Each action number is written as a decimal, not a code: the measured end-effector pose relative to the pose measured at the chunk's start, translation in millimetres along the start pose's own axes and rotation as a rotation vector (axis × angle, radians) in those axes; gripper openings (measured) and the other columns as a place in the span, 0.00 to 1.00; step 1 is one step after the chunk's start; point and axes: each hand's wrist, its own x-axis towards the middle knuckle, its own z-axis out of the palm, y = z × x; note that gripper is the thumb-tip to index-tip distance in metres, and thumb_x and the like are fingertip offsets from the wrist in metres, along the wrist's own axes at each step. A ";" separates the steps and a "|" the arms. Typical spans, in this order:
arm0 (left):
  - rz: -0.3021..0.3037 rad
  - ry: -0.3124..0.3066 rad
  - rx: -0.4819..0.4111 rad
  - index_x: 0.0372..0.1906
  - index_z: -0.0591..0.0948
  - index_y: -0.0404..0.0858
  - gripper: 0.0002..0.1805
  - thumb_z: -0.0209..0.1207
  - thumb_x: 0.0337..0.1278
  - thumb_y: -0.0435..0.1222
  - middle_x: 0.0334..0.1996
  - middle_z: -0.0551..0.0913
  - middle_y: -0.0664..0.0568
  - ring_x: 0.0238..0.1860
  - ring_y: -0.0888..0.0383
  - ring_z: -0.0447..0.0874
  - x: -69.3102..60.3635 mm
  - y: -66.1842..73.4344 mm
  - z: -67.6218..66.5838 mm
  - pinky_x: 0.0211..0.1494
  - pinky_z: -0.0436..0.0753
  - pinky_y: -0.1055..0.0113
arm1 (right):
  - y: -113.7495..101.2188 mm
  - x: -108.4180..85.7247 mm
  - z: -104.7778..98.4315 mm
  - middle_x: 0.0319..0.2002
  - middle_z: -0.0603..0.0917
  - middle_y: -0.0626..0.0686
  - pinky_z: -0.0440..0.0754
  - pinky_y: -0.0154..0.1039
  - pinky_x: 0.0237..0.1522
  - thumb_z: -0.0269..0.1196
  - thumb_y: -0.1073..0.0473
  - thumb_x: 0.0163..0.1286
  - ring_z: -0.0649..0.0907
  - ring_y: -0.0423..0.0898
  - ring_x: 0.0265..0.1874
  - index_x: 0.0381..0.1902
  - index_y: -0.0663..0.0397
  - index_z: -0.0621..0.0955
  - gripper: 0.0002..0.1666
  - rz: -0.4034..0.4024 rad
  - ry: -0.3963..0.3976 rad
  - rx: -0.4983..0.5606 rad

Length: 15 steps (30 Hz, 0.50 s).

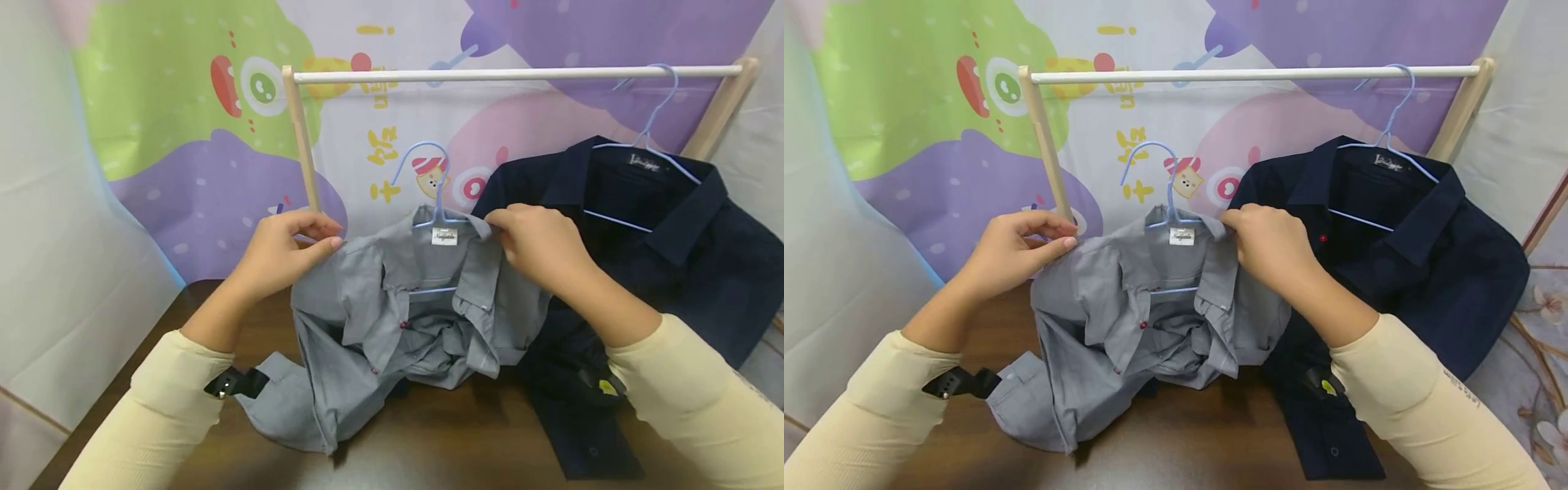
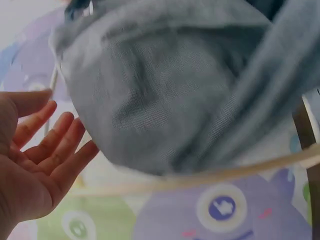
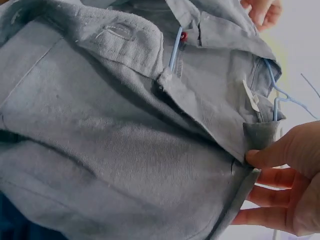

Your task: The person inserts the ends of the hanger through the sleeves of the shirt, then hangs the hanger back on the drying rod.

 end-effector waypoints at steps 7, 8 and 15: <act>-0.227 -0.102 -0.121 0.60 0.76 0.36 0.28 0.67 0.57 0.44 0.52 0.80 0.44 0.54 0.51 0.79 -15.1 -29.6 -14.9 0.50 0.78 0.58 | 15.0 0.8 -3.8 0.42 0.85 0.60 0.78 0.55 0.30 0.61 0.70 0.65 0.80 0.55 0.29 0.47 0.58 0.84 0.14 0.043 -0.022 0.044; -0.255 -0.123 -0.150 0.62 0.74 0.36 0.30 0.68 0.57 0.43 0.55 0.79 0.43 0.56 0.50 0.77 -17.9 -33.4 -14.5 0.53 0.77 0.56 | 17.1 0.9 -5.0 0.42 0.85 0.60 0.78 0.55 0.31 0.61 0.70 0.65 0.80 0.55 0.29 0.47 0.58 0.84 0.13 0.054 -0.020 0.046; -0.356 -0.229 -0.252 0.69 0.63 0.34 0.42 0.71 0.52 0.40 0.58 0.74 0.39 0.60 0.44 0.74 -42.3 -62.9 4.7 0.59 0.74 0.46 | 30.6 1.1 -10.6 0.42 0.84 0.62 0.77 0.57 0.33 0.60 0.70 0.65 0.80 0.57 0.32 0.48 0.60 0.83 0.14 0.100 0.009 0.066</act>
